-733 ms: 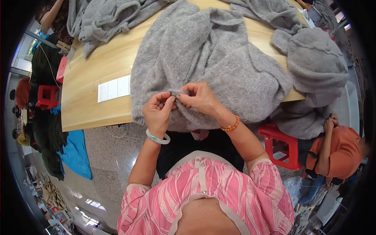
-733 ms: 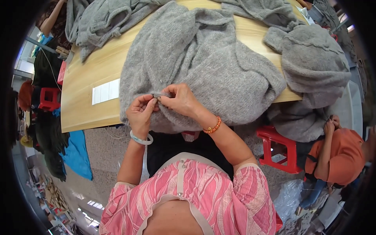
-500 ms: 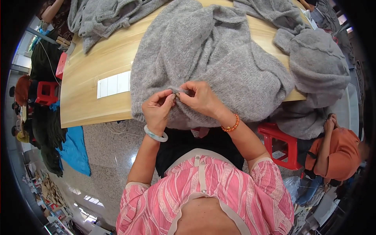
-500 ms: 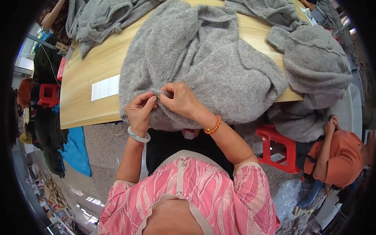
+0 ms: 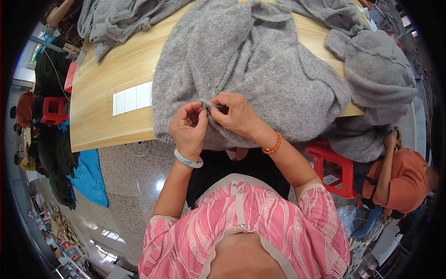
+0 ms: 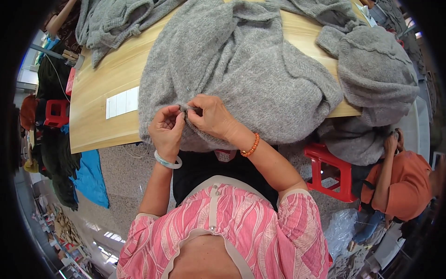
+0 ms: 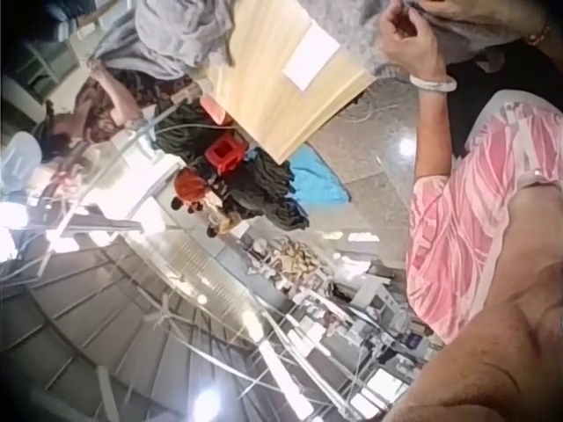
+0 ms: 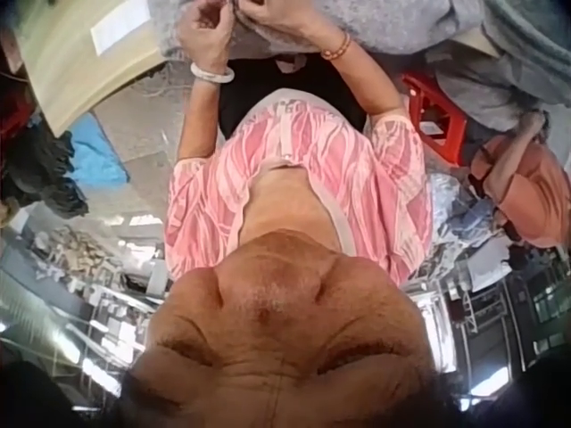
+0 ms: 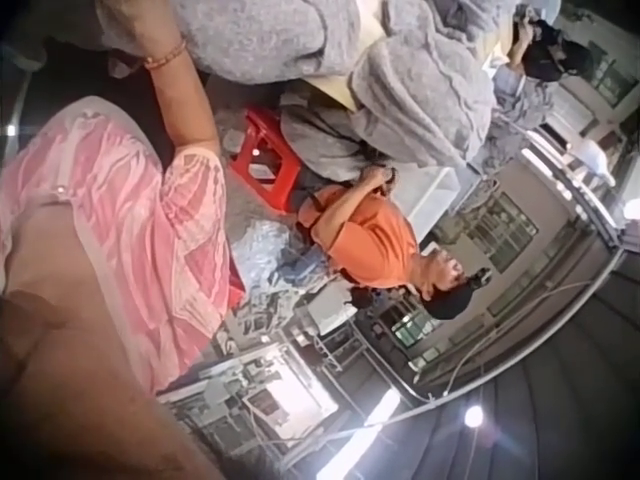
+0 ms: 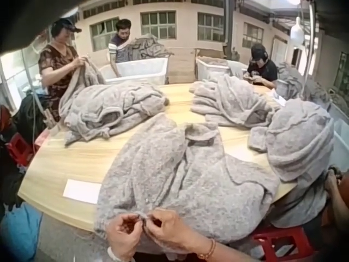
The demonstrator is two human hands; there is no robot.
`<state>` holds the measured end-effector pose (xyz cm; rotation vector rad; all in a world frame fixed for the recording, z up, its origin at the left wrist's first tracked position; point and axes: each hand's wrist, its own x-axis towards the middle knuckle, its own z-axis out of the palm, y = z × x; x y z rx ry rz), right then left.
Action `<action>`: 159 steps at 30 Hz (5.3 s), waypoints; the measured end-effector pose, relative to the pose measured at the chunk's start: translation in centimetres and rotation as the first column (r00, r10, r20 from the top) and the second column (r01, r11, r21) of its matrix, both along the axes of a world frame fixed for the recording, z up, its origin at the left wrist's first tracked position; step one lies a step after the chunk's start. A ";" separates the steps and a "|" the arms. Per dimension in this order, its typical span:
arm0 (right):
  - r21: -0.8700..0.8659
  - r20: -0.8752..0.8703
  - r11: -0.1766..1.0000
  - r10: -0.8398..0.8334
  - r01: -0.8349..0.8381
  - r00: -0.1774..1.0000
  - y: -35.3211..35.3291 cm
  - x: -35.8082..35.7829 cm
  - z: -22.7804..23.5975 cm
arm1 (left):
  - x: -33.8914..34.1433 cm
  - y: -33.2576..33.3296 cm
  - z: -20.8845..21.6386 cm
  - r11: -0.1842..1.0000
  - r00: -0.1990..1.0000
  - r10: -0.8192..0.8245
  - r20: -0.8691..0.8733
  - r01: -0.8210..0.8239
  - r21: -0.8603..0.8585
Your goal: Inspecting and mending grey sweaters at a workbench.
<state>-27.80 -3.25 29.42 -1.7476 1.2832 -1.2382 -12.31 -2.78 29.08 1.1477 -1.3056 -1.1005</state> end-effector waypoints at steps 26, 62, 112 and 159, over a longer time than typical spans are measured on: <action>0.404 0.552 0.867 0.023 -0.291 0.834 -0.7 0.7 0.5 | 0.7 -1.1 0.9 0.975 0.935 0.026 -0.352 0.054 0.215; 0.134 0.287 0.986 -0.130 0.095 0.949 1.1 -0.1 3.8 | 0.5 -0.5 -0.9 0.980 0.994 0.067 0.081 -0.050 -0.193; -0.019 0.675 0.915 0.309 -0.403 0.670 3.7 -1.1 11.9 | 1.2 -1.0 -1.1 0.981 0.999 0.039 0.030 -0.033 -0.189; -0.235 -0.273 0.962 0.069 -0.136 0.959 -1.7 0.4 0.6 | 1.4 -2.9 -0.7 0.938 0.926 -0.085 0.368 0.199 -0.284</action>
